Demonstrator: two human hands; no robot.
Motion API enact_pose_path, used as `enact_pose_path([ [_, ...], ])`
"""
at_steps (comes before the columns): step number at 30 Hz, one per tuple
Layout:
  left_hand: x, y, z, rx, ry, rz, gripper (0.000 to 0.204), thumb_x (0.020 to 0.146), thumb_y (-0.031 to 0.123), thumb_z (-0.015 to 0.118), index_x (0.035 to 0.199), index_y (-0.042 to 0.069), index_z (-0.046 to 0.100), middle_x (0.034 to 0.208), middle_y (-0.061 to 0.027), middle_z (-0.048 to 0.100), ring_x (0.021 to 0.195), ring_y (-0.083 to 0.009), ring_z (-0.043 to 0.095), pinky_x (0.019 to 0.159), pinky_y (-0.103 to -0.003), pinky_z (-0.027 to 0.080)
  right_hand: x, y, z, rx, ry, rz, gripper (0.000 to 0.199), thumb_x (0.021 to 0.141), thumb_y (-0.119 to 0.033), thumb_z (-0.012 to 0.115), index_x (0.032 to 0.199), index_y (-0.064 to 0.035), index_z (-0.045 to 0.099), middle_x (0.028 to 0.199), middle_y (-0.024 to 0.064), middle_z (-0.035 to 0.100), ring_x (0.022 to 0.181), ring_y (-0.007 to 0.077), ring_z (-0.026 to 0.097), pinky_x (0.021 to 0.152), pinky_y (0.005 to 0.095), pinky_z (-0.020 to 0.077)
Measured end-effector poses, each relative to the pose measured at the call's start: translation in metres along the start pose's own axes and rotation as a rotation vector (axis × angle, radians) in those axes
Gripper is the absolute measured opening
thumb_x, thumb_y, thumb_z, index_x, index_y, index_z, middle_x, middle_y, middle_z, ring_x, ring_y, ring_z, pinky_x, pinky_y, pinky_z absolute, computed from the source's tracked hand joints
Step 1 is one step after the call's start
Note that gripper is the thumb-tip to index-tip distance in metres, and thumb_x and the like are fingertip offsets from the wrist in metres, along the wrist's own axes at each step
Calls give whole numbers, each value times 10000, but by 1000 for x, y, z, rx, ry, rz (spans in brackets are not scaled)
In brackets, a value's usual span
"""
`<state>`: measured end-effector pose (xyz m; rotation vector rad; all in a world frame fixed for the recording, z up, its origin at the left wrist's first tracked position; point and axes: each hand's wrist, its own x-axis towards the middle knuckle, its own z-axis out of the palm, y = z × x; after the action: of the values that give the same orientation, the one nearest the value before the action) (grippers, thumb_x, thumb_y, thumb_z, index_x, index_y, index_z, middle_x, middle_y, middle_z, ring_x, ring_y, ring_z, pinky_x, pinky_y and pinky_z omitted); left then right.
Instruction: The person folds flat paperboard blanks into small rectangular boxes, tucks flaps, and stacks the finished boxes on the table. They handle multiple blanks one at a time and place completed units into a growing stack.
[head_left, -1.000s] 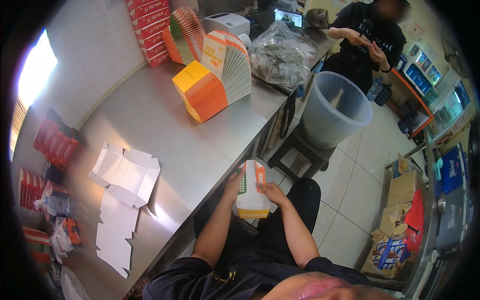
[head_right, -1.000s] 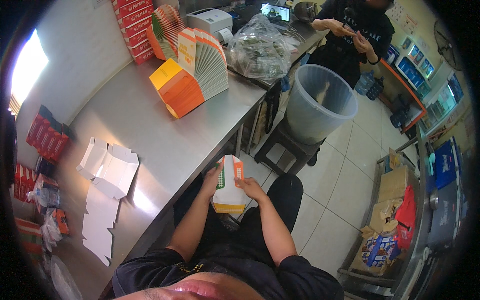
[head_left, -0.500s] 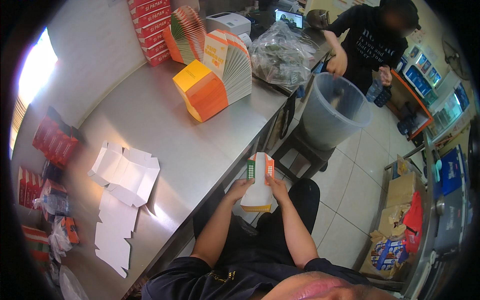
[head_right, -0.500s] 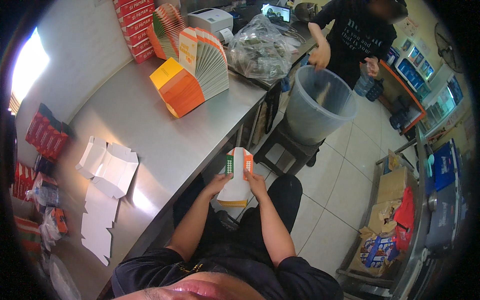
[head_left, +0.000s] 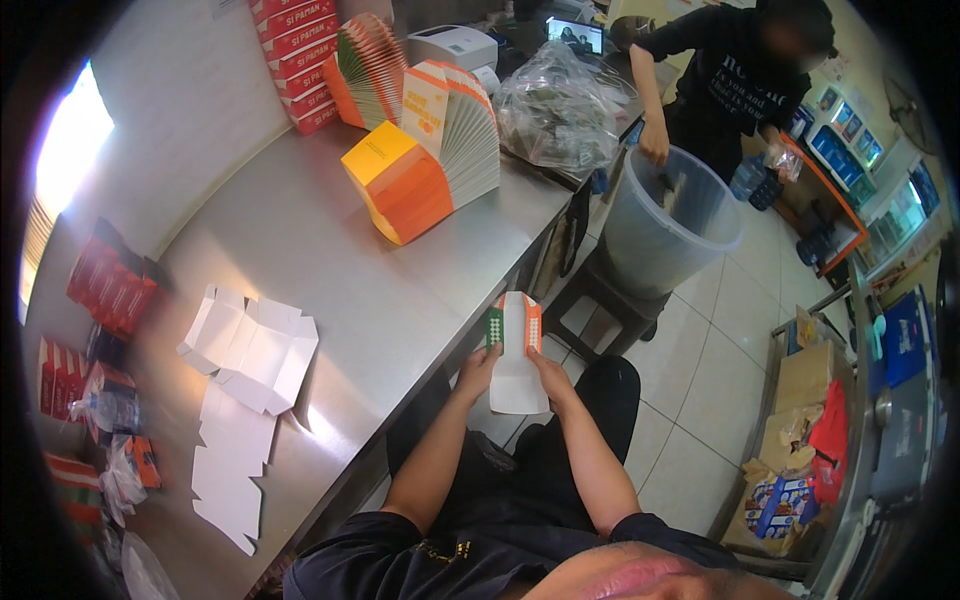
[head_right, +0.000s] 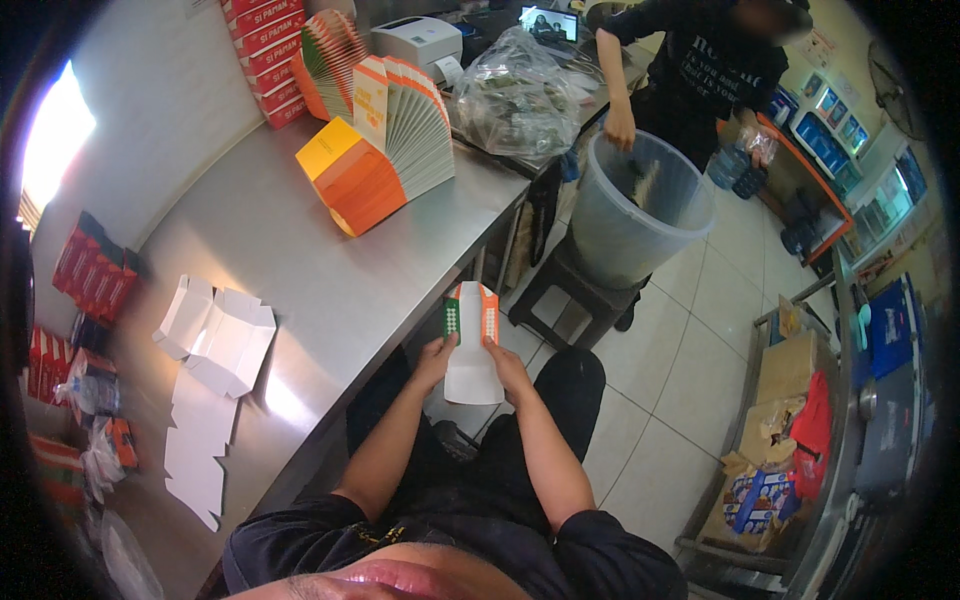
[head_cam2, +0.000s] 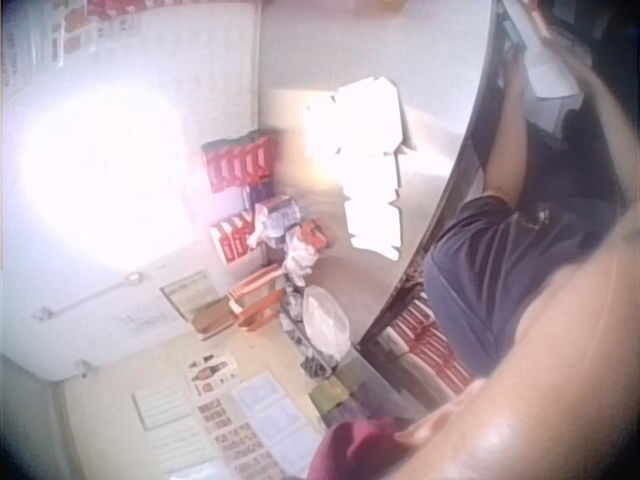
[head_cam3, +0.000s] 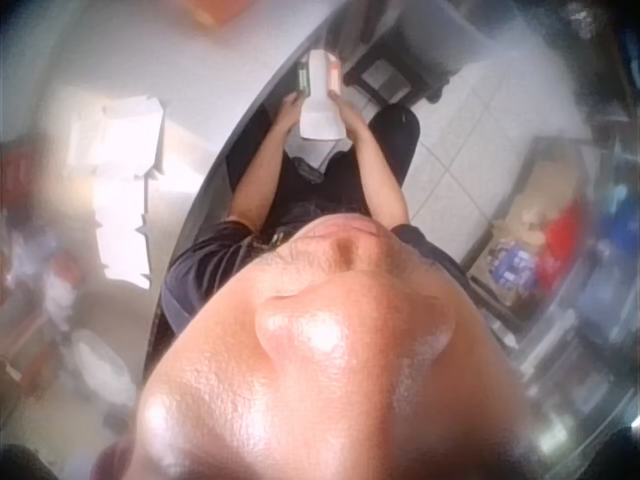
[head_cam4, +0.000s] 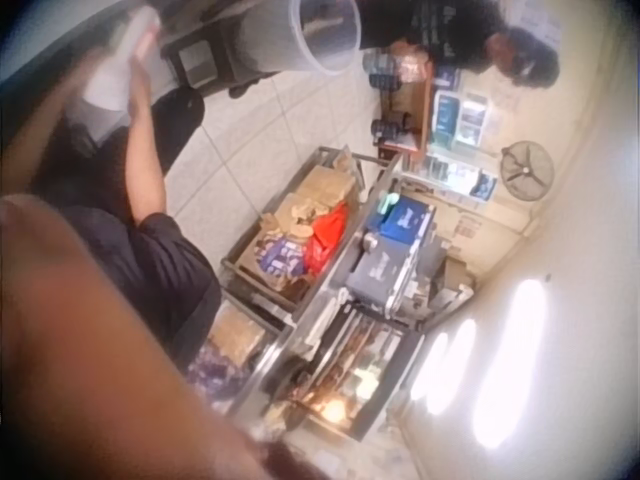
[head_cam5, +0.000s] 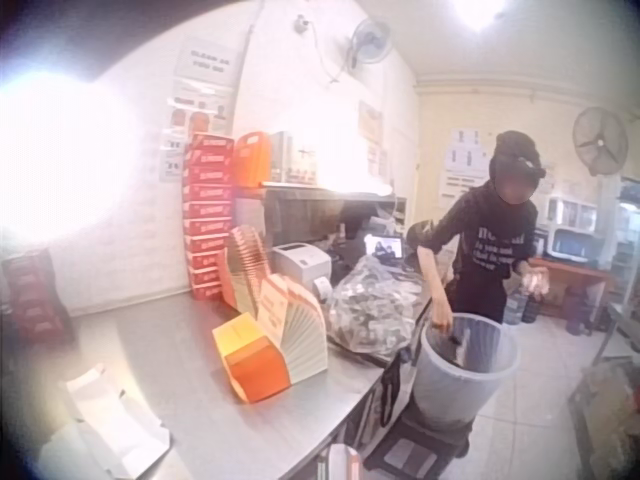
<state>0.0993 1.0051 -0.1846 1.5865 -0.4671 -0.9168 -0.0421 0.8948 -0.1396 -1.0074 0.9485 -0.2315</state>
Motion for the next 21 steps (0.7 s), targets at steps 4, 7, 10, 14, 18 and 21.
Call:
enact_pose_path([
  [4,2,-2,7,56,50,6,544,1042,509,520,1102,2,707,966,-52,717,902,-112,646,801,-295,511,16,17,-10,-84,28,-120,458,1012,-424,621,1187,-8,698,957,59,717,806,129,666,739,280,527],
  [7,7,-12,7,8,22,-1,471,1033,470,560,1083,31,724,929,-55,712,906,-98,634,789,-291,510,27,29,-16,-146,60,-162,447,1011,-412,626,1185,-6,697,926,60,715,799,132,664,720,292,521],
  [10,18,-25,1,175,86,1,448,1004,439,620,1235,59,671,1008,-71,698,893,-114,632,763,-292,517,31,32,-14,-343,163,-288,423,1005,-384,631,1175,-2,690,905,113,724,793,197,677,729,346,521],
  [14,15,-38,0,209,199,160,584,953,403,706,1415,103,513,1152,-105,642,904,-157,640,742,-297,535,20,28,-2,-589,380,-606,326,975,-302,663,1095,1,686,906,197,714,820,348,687,768,418,519],
  [18,3,-18,18,70,-29,75,751,931,390,736,1515,90,372,1323,-168,570,1035,-204,642,814,-316,545,13,26,-4,-702,356,-653,240,920,-210,697,1057,-14,681,935,202,704,868,406,682,779,422,527],
  [21,-2,-18,26,-30,-178,101,828,937,406,721,1547,45,291,1425,-187,508,1134,-224,624,914,-333,523,13,30,-1,-713,128,-715,302,863,-208,734,1109,-40,681,1074,192,693,1001,387,662,875,429,515],
])
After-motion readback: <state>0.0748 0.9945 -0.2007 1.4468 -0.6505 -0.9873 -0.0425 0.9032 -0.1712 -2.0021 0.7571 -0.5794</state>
